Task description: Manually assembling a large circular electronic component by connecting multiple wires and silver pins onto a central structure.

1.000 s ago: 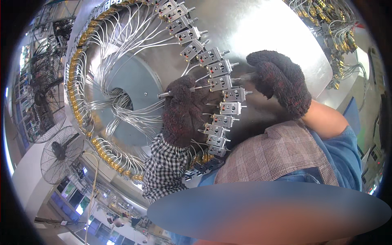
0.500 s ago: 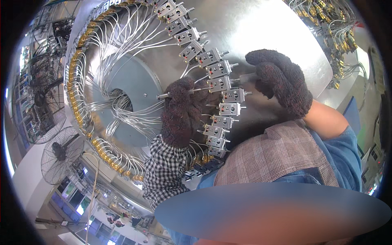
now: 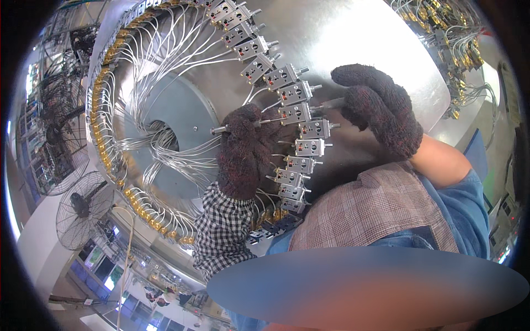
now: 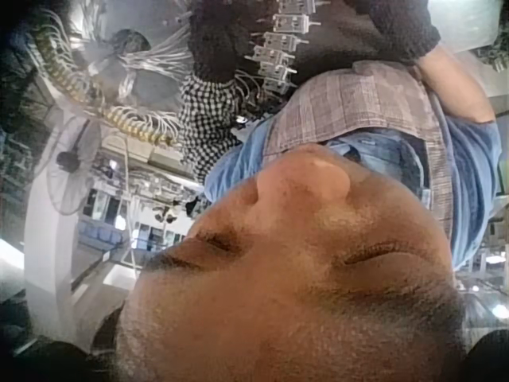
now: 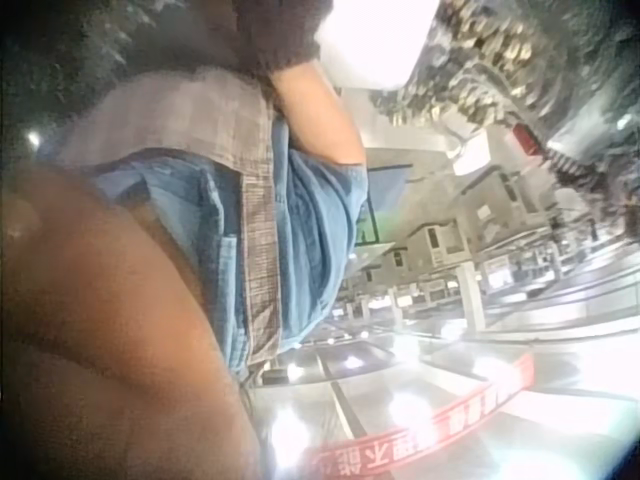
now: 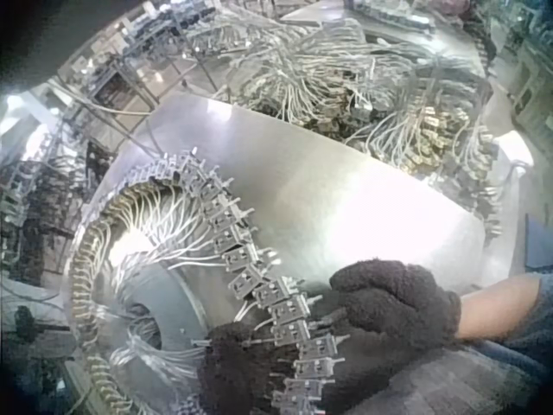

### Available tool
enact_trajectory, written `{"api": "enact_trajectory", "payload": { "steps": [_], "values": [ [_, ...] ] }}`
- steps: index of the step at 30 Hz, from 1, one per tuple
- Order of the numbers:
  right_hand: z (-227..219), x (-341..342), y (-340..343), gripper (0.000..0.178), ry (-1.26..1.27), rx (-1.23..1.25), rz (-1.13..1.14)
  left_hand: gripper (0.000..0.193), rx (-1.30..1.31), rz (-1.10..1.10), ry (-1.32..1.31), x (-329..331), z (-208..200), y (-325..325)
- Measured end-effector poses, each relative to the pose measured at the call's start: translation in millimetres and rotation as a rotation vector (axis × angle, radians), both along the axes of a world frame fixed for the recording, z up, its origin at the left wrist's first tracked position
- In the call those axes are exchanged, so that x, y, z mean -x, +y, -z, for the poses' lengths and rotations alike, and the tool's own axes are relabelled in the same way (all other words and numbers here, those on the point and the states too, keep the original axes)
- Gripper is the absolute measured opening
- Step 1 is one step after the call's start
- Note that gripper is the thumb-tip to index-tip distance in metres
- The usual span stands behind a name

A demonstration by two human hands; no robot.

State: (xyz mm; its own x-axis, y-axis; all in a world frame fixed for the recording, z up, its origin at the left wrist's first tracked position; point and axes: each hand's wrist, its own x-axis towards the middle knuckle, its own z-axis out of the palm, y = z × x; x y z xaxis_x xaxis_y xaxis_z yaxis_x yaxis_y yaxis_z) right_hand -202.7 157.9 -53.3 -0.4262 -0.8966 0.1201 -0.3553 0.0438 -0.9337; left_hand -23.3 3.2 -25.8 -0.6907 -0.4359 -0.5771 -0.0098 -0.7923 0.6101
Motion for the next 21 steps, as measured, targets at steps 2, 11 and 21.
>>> {"api": "enact_trajectory", "payload": {
  "steps": [2, 11, 21],
  "values": [
    [-10, 3, -2, 0.033, -0.027, -0.064, -0.022, 0.049, 0.065, 0.056, -0.018, 1, -2, 0],
    [-10, -3, -1, 0.030, -0.173, -0.055, 0.062, 0.028, -0.044, 0.074, 0.042, -7, -2, -3],
    [-20, 6, 22, 0.026, 0.387, -0.052, 0.032, 0.031, 0.063, -0.004, -0.055, -23, 3, 1]
  ]
}}
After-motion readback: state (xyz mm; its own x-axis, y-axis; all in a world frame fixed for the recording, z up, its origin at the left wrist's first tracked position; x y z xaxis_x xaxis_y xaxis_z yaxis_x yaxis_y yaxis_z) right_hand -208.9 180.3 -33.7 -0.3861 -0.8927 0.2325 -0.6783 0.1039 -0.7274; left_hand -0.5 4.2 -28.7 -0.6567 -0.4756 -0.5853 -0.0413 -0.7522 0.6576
